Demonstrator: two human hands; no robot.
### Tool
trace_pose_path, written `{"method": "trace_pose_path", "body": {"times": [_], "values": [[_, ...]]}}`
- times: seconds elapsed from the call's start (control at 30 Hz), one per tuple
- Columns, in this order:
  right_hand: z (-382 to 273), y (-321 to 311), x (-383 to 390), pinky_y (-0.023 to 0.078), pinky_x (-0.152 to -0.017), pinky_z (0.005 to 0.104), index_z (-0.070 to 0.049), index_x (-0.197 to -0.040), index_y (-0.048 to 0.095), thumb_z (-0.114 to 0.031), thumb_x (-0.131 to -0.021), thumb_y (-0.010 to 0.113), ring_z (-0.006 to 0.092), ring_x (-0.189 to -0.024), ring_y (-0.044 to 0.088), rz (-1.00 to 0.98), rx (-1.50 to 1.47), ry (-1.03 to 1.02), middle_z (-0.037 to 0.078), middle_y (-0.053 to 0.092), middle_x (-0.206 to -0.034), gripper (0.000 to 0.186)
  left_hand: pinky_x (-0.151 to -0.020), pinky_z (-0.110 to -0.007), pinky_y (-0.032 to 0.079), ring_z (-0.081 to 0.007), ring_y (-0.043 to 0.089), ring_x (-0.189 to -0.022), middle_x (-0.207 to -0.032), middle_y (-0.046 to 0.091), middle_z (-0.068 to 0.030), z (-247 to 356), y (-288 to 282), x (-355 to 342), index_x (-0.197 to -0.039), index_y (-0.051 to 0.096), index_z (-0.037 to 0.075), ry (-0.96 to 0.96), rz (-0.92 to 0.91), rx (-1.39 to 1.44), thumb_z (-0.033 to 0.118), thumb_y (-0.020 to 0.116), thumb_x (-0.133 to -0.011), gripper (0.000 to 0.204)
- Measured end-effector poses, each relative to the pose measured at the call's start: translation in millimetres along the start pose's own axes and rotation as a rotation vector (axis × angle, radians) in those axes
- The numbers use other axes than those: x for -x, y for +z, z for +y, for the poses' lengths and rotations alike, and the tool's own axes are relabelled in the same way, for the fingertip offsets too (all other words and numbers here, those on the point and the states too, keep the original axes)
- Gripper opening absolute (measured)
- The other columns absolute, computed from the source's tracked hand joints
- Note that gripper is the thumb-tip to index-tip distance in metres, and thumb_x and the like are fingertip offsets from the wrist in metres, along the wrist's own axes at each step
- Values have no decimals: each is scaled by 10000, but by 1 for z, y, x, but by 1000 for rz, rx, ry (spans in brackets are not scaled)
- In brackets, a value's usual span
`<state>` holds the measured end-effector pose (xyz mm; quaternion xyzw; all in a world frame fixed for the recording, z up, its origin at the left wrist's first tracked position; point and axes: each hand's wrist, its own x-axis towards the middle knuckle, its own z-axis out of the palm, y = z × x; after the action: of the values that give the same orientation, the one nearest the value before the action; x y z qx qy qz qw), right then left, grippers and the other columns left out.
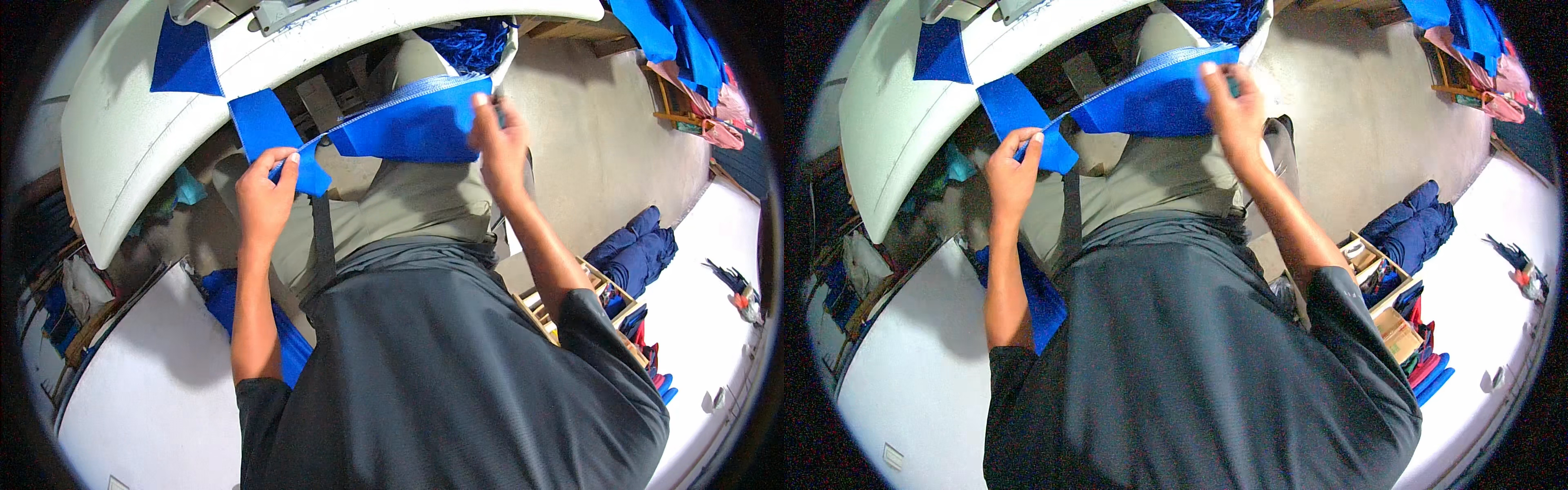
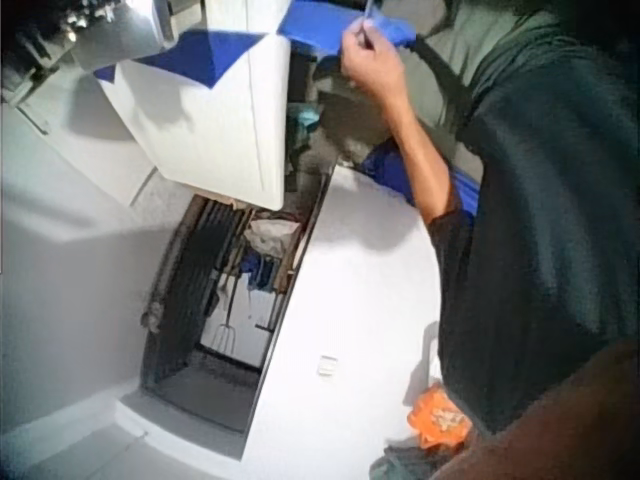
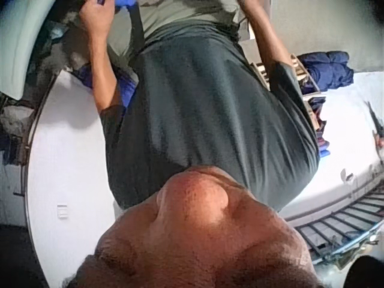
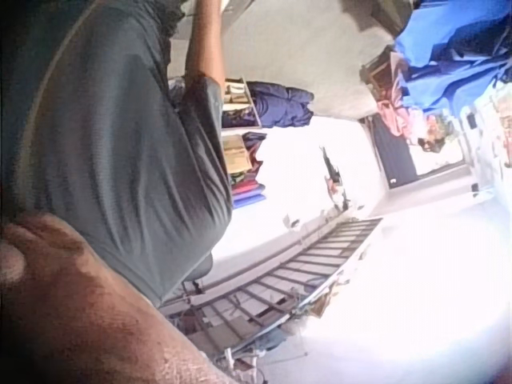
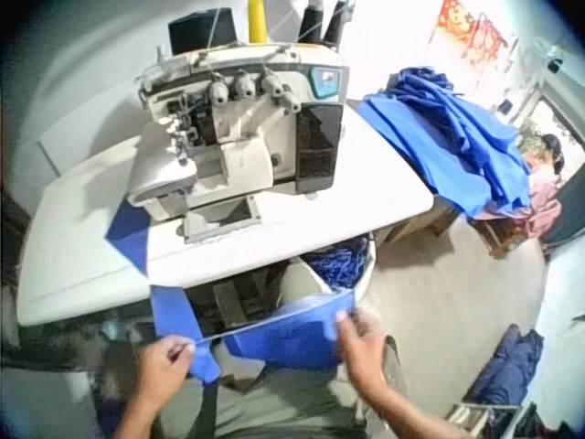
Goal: The person uses scissors to trim the edges of a blue fabric piece with a zipper. They hold the fabric with one hand and cut along the edge with the other, then briefly reposition the fabric to continue trimming.
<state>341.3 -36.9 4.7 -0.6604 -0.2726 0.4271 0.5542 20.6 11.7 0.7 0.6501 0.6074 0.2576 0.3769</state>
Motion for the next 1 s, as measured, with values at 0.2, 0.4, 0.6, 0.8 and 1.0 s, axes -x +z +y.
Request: {"method": "trace_pose_path", "body": {"times": [0.2,0.4,0.6,0.8,1.0], "values": [[23,71,50,216,-474,233,-97,-874,567,-486,-1010,540,44,-510,275,-603,-121,546,-96,336,-620,412,-732,-320,530,-165,687,-790,-864,735,-124,14,1,10,-979,714,10,-16,23,-33,190,693,-930,188],[38,106,49,207,-458,244,-104,-859,543,-471,-1027,521,43,-496,244,-599,-179,671,-100,314,-591,403,-736,-329,530,-185,693,-786,-859,731,-130,17,6,14,-968,715,18,-30,23,-17,206,690,-933,194],[38,118,44,190,-443,245,-109,-855,539,-458,-1027,524,44,-480,233,-620,-191,663,-96,315,-586,390,-741,-339,532,-201,698,-788,-857,729,-136,11,9,14,-958,713,12,5,23,-16,190,695,-923,183],[41,111,52,200,-443,233,-117,-848,588,-432,-1018,551,35,-478,254,-554,-257,639,-91,356,-583,360,-735,-332,529,-185,689,-773,-843,727,-128,13,6,16,-949,710,10,-34,-5,3,184,693,-924,177],[30,113,68,355,-508,237,-79,-831,641,-248,-952,697,19,-594,443,-600,-152,375,-77,546,-691,215,-742,-311,524,-134,662,-789,-850,731,-91,24,7,16,-971,714,1,-26,-105,109,177,665,-949,184]]}}
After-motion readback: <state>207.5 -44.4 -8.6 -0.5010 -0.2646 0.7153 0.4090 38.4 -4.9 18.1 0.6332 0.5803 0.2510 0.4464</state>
